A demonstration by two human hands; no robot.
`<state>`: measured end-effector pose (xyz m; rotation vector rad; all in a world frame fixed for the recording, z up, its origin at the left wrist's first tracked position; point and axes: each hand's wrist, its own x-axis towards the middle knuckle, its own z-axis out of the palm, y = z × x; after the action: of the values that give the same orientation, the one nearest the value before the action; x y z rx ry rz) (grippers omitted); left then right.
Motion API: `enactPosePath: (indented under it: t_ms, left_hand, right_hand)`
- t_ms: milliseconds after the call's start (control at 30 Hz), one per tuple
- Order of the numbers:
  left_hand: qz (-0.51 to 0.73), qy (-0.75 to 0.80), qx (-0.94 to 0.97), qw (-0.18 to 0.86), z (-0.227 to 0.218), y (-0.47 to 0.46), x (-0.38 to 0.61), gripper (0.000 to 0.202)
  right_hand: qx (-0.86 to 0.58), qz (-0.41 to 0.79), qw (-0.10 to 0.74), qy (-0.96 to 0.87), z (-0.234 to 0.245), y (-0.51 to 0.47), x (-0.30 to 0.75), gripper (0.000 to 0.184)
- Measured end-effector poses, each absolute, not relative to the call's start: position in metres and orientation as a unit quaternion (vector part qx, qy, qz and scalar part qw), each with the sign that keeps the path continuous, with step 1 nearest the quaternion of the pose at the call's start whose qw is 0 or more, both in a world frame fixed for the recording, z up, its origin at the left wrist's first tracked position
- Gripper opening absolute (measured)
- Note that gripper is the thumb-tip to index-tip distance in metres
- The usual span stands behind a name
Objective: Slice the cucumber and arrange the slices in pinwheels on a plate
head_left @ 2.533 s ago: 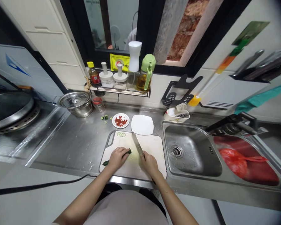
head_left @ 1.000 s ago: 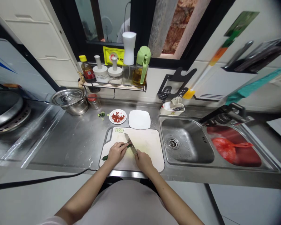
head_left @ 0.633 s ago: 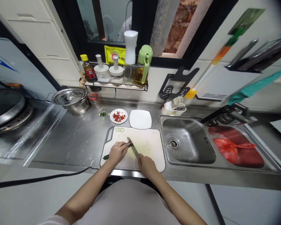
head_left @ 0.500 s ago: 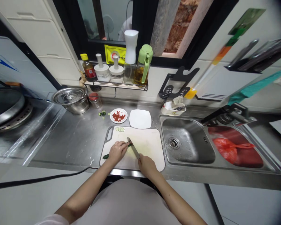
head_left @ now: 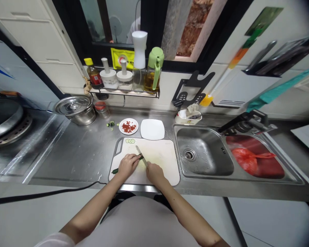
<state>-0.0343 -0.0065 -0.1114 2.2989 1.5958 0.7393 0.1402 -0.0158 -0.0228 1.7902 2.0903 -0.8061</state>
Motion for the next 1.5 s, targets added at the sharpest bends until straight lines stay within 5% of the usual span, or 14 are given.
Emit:
enactPosePath:
  t_ms: [1500]
  left_hand:
    - [0.228,0.573,0.773,0.152,-0.104,-0.009,-0.033,0.027]
  right_hand:
    - [0.626,-0.272,0.156,0.714,-0.036,-0.042,0.154,0.031]
